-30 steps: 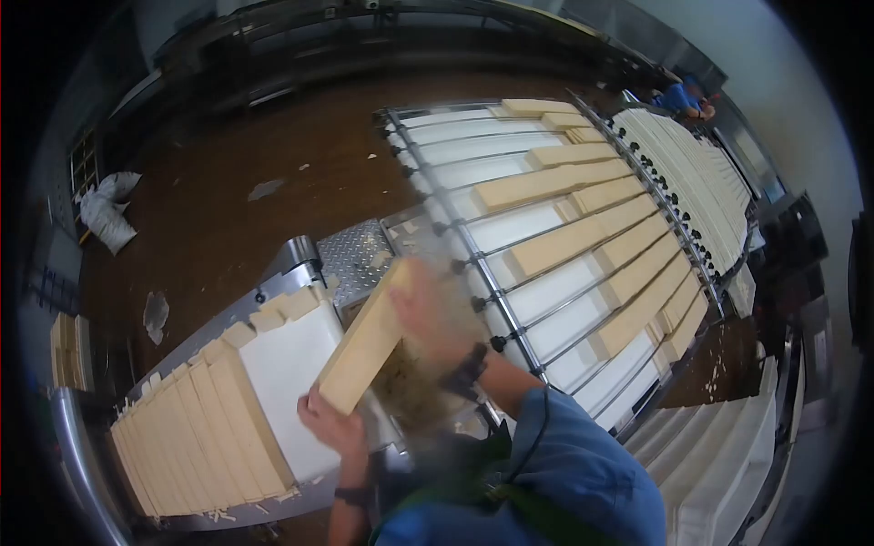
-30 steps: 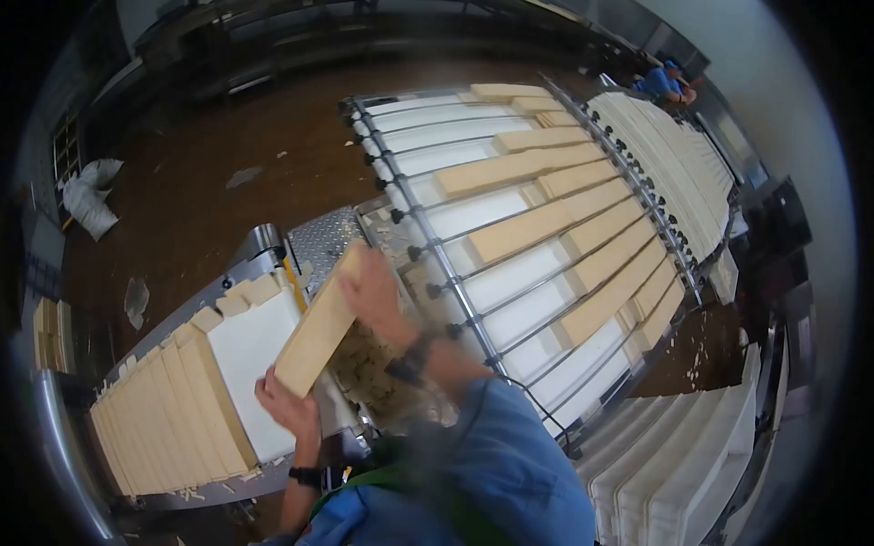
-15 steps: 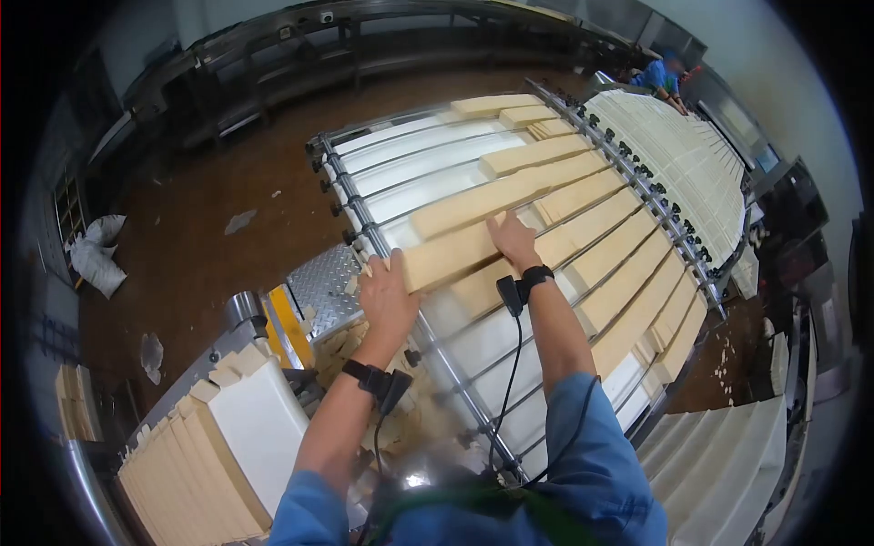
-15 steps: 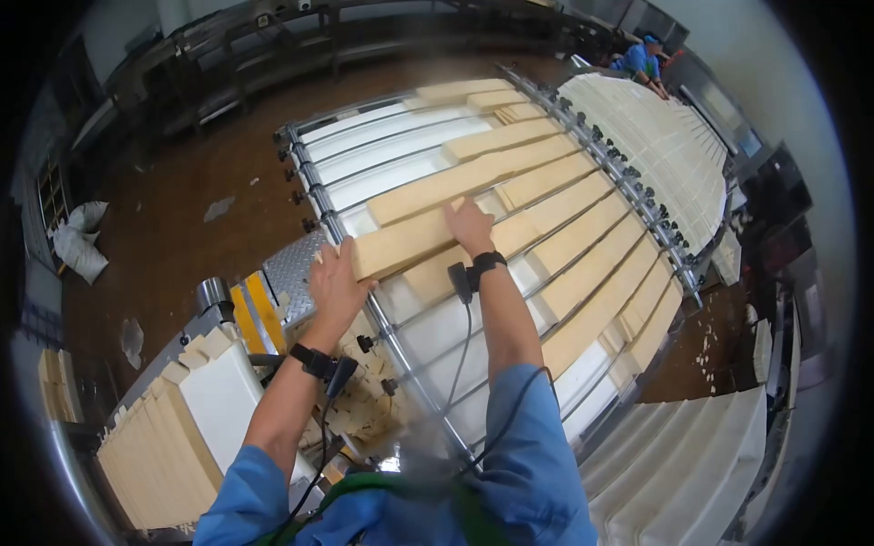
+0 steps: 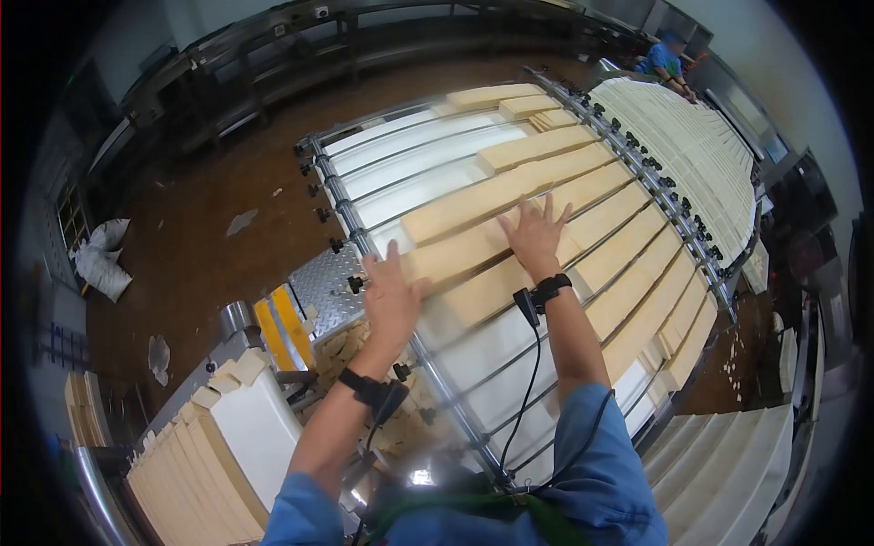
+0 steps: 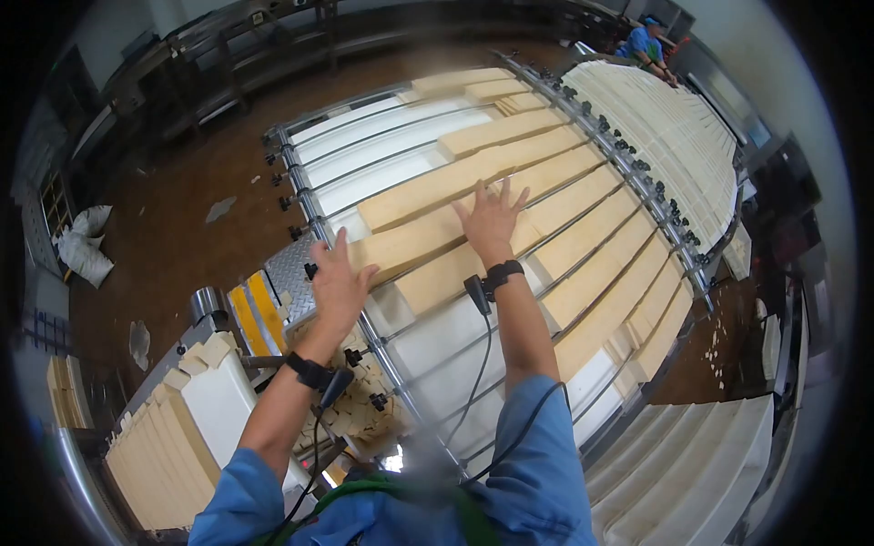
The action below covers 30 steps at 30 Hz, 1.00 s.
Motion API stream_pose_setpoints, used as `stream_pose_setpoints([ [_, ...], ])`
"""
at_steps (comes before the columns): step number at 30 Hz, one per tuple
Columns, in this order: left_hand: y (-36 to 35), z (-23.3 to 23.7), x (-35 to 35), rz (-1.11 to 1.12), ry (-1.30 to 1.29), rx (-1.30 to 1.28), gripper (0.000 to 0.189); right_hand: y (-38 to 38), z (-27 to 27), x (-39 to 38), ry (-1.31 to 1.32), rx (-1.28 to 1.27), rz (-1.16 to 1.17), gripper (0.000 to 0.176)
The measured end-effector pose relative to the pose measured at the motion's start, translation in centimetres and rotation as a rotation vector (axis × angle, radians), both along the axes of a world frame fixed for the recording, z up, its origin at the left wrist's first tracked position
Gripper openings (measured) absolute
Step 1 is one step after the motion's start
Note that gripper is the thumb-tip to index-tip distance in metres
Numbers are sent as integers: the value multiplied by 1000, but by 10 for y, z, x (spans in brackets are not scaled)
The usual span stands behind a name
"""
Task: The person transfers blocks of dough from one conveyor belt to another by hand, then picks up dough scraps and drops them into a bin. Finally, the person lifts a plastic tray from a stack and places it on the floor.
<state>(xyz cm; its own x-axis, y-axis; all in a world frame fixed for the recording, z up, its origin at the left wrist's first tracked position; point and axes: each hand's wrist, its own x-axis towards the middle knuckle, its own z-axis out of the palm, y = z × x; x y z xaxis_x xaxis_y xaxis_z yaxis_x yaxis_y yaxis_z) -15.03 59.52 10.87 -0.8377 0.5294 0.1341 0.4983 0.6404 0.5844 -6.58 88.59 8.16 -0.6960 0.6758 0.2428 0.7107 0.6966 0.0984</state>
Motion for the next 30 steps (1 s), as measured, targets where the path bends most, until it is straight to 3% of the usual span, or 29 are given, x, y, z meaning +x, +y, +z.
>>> stream_pose_setpoints([
  [2,21,-9,6,-46,-74,59,85,-4,1,-1,-5,44,-20,72],
  [5,42,-33,3,-116,-148,160,84,-15,-9,3,189,174,30,65],
  [11,28,-55,-15,193,-296,361,84,-94,-15,5,285,-81,282,59],
  [13,21,-83,-22,80,-101,498,79,-124,-13,1,355,-193,389,56],
  [15,8,-75,-12,84,-121,672,74,-151,-7,-1,389,-175,467,54],
  [16,-4,-70,-9,119,-31,632,74,-166,0,-2,423,-178,499,54],
  [17,-24,-63,-8,165,58,580,74,-185,13,-3,455,-254,589,52],
  [20,-132,-29,28,306,-78,677,70,-256,35,-11,402,-393,787,53],
  [22,-221,-16,56,207,-225,503,68,-314,24,-32,354,-499,950,52],
  [23,-273,-34,70,216,55,463,64,-341,19,-38,319,-557,1012,50],
  [25,-368,-44,94,439,-20,325,48,-413,18,-58,256,-686,1218,44],
  [26,-414,-69,111,595,152,287,44,-449,16,-72,201,-763,1312,42],
  [28,-483,-61,156,950,149,63,52,-528,2,-102,187,-772,1460,37],
  [29,-506,-55,175,1069,210,-100,58,-565,-9,-118,186,-803,1528,40],
  [30,-522,-60,191,1078,212,-101,58,-601,-21,-135,188,-833,1593,43],
])
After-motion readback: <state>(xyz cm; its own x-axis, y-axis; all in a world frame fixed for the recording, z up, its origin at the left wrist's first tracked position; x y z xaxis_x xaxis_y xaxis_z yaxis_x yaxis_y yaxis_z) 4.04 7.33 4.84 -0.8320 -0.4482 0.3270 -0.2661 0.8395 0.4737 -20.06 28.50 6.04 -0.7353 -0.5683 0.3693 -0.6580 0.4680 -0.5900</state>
